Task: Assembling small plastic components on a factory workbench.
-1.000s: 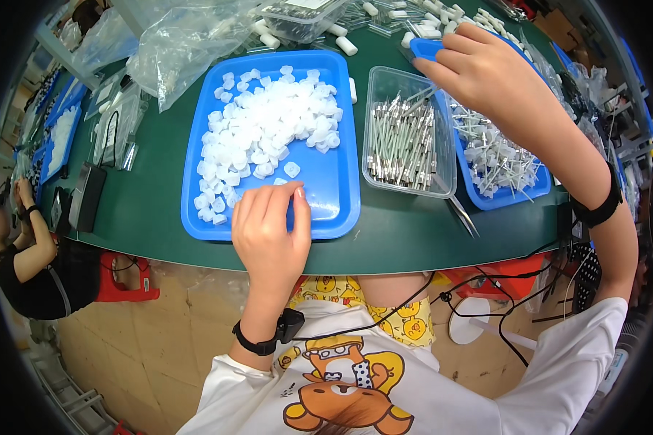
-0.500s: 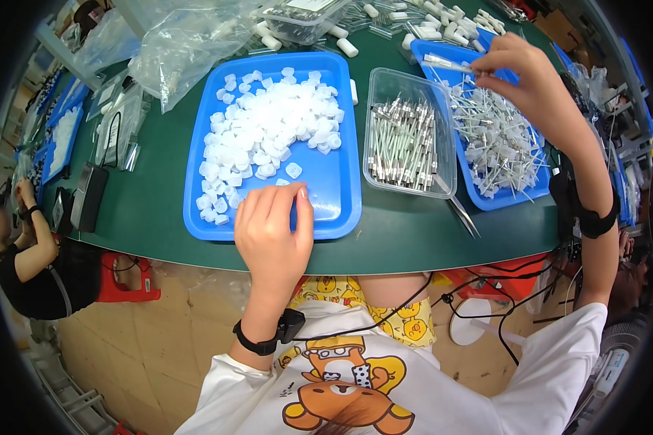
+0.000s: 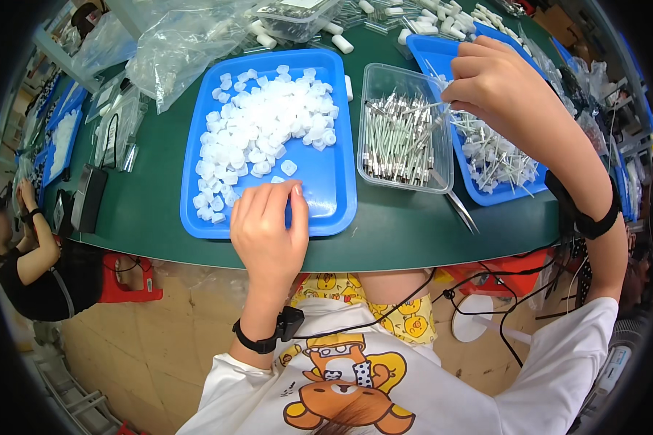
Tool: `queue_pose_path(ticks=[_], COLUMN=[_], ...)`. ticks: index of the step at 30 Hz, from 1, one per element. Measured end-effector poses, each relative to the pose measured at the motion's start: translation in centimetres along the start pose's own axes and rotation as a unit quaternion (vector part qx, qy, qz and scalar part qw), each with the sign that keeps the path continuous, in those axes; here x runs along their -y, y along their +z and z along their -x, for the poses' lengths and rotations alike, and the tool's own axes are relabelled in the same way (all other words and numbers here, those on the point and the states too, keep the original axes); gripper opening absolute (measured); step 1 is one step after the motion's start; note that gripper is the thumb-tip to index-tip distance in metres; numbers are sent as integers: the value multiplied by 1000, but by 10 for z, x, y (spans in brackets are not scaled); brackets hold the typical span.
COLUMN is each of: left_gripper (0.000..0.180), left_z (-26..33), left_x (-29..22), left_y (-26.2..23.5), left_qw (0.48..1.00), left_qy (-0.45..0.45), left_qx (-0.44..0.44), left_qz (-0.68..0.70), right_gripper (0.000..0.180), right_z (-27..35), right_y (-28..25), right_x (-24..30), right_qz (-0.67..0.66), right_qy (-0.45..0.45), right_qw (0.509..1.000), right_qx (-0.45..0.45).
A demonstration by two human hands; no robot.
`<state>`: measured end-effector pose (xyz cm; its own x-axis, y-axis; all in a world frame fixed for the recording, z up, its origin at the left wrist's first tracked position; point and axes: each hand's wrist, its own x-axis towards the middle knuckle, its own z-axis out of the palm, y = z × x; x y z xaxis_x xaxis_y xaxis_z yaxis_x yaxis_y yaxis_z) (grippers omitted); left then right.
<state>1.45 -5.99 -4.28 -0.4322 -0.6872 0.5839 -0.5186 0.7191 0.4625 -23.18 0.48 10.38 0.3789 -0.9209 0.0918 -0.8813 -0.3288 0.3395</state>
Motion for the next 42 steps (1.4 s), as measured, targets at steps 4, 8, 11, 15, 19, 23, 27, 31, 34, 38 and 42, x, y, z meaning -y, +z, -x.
queue_pose_path(ticks=[4,8,11,15,19,23,27,31,34,38,42], left_gripper=[8,8,8,8,8,8,8,7,7,6,6], left_z=[0,1,1,1,1,1,1,1,0,0,0], left_x=[0,1,2,3,4,4,5,5,5,5,5], left_y=[0,0,1,1,0,1,1,1,1,0,1], left_qw=[1000,1000,1000,1000,1000,1000,1000,1000,1000,1000,1000], left_qy=[1,6,8,10,11,14,14,14,16,11,12], left_qx=[5,1,0,2,-3,0,-1,-3,3,-1,-1], left_qz=[-3,-4,-6,-7,-6,-7,-5,-1,-1,-2,-2], right_gripper=[12,13,16,19,18,18,20,23,25,15,8], right_z=[3,1,-5,-13,-20,-23,-25,-30,-39,-43,-44], right_y=[10,17,23,40,41,43,60,70,69,73,78], right_x=[-2,-3,0,1,2,5,8,-2,-2,-3,-5], right_qz=[-37,-98,-30,6,-21,-26,42,112,130,104,102], right_qy=[30,30,-45,-109,-120,-160,-285,-376,-424,-400,-401], right_qw=[998,994,999,994,992,985,948,910,890,904,905], right_qx=[-32,-26,-3,-4,-20,-57,-133,-132,-110,-111,-99])
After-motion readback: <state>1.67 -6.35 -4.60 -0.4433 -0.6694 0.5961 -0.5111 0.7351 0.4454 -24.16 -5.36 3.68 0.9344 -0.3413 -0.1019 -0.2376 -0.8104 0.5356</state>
